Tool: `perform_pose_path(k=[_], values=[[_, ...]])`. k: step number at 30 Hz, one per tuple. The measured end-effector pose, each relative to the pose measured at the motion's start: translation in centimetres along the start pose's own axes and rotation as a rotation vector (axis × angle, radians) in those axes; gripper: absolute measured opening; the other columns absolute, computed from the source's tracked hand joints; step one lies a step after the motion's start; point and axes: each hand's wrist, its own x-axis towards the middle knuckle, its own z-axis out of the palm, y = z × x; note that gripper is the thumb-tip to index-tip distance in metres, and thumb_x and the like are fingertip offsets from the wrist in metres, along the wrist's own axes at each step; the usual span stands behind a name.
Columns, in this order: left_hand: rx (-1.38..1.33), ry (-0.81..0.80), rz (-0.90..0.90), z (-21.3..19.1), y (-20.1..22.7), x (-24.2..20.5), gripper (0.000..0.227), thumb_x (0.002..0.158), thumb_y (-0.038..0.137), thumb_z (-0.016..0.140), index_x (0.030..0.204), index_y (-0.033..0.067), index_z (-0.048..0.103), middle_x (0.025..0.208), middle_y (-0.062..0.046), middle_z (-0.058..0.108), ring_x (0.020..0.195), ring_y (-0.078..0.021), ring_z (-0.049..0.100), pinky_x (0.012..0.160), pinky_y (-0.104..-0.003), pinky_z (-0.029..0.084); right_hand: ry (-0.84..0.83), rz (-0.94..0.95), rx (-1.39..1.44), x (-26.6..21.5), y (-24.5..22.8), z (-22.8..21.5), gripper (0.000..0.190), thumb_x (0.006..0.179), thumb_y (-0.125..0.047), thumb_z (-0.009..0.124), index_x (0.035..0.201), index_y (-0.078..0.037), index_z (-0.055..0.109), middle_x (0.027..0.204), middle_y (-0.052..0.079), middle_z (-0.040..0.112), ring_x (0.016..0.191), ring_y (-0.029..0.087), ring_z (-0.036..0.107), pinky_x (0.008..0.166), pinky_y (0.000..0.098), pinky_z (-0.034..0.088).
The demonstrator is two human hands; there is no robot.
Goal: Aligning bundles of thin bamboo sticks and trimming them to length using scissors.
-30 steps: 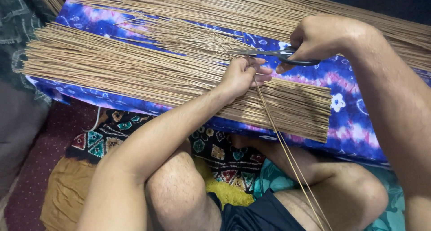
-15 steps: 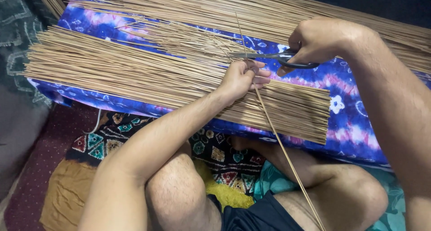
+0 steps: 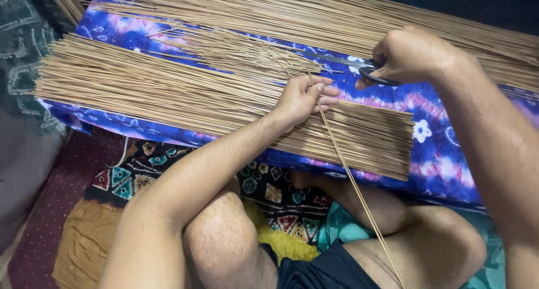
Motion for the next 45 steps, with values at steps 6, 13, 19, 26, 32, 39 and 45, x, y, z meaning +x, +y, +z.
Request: perform_pose_path(k=[6,13,19,26,32,39,45], values=[[-0.052,0.020,-0.025,-0.3,0.3,0.4,0.032,0.106,0.003,0.039,0.133,-0.0060,0.052,0.119,-0.021,0.072,0.107,-0.0234,0.075,0.088,-0.027,0.066,-0.087,0.124,0.141,1.3,3.4,6.9,0.040,0.087,-0.044,0.082,0.104,-0.007,0.081,0.083,0.014,0.081,0.067,0.024,0.074,0.058,0.0373,0.059],[-0.045,0.095,-0.012,-1.0,0.4,1.0,0.035,0.106,0.007,0.041,0.136,-0.0051,0.055,0.120,-0.019,0.073,0.105,-0.0226,0.077,0.089,-0.027,0.066,-0.009,0.176,0.259,0.6,5.4,10.7,0.045,0.082,-0.015,0.085,0.125,-0.006,0.076,0.100,0.018,0.081,0.085,0.032,0.078,0.085,0.0441,0.060],[-0.312,0.059,0.188,-2.2,-1.6,3.4,0.033,0.110,0.009,0.040,0.137,-0.0069,0.050,0.125,-0.032,0.068,0.110,-0.0387,0.071,0.089,-0.046,0.064,0.217,-0.033,0.828,-5.3,-2.4,8.3,0.033,0.104,-0.029,0.054,0.103,-0.008,0.079,0.096,0.019,0.078,0.103,0.044,0.072,0.089,0.0549,0.053],[-0.362,0.167,0.313,-4.5,0.1,2.7,0.033,0.111,0.011,0.042,0.139,-0.0047,0.049,0.130,-0.030,0.067,0.116,-0.0386,0.070,0.095,-0.048,0.063,-0.103,-0.104,1.352,-7.1,-2.8,10.6,0.024,0.104,-0.009,0.049,0.100,0.002,0.069,0.065,0.010,0.063,0.050,0.021,0.064,0.047,0.0298,0.051],[-0.320,0.337,0.361,-8.2,-0.2,2.7,0.036,0.112,0.012,0.039,0.145,-0.0045,0.042,0.135,-0.027,0.066,0.124,-0.0382,0.067,0.103,-0.049,0.057,-0.041,0.000,0.981,-10.2,0.7,9.6,0.024,0.101,-0.013,0.055,0.101,0.001,0.075,0.067,0.017,0.070,0.062,0.028,0.067,0.060,0.0398,0.055],[0.757,0.850,0.817,-5.5,0.4,2.7,0.105,0.103,0.021,0.080,0.168,0.0047,-0.002,0.172,-0.024,-0.002,0.162,-0.0471,0.002,0.131,-0.063,0.004,0.176,0.043,0.589,-10.0,0.4,11.1,0.023,0.103,-0.024,0.055,0.103,-0.012,0.074,0.085,0.016,0.076,0.095,0.040,0.074,0.085,0.0498,0.057],[1.375,-0.046,0.922,0.3,0.5,-1.4,0.022,0.094,0.033,0.072,0.108,0.0162,0.071,0.099,-0.004,0.075,0.107,-0.0249,0.072,0.118,-0.067,0.021,0.263,-0.085,0.557,-10.4,-2.4,9.7,0.019,0.102,-0.017,0.053,0.102,-0.005,0.068,0.085,0.025,0.072,0.092,0.049,0.070,0.077,0.0578,0.055]])
